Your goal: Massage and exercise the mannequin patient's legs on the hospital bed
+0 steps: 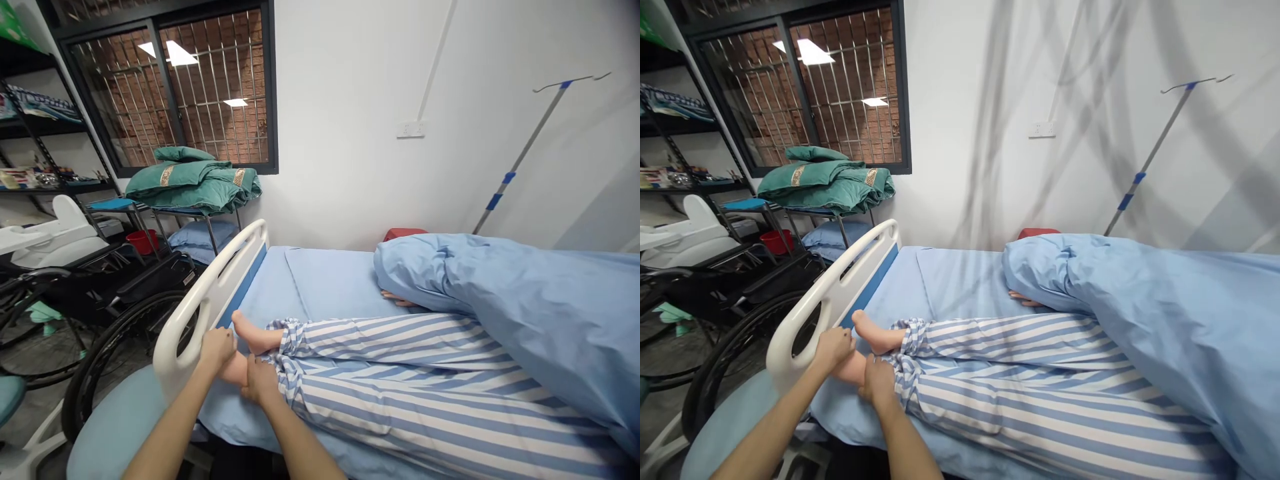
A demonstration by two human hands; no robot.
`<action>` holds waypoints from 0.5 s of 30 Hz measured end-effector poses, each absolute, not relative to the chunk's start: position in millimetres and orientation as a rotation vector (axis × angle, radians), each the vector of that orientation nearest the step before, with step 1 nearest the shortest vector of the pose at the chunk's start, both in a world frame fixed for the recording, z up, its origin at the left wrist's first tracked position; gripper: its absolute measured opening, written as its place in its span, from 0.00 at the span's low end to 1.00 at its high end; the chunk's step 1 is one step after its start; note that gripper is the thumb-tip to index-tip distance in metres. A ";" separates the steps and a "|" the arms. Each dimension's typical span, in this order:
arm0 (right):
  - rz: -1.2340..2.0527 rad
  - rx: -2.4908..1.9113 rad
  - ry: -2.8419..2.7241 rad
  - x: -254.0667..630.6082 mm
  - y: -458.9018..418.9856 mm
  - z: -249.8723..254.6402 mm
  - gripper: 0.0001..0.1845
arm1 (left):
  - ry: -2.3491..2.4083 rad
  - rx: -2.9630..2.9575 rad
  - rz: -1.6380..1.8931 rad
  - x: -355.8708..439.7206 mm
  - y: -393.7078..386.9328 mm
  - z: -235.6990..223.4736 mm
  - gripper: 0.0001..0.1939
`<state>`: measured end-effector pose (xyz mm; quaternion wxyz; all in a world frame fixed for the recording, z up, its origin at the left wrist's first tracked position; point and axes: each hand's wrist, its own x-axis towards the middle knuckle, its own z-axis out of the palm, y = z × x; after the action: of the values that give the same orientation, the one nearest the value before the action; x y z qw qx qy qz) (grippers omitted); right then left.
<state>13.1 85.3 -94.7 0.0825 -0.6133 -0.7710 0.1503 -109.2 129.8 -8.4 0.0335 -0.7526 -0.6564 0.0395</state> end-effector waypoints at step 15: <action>0.533 -1.757 -2.287 17.1 75.6 -83.0 0.34 | -2.123 -1.885 -0.324 -116.2 87.2 -27.8 0.18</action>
<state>17.1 75.6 -83.0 0.1041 -0.5957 -0.7756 0.1809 -116.2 87.2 -27.8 0.1416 -0.6529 -0.7355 -0.1124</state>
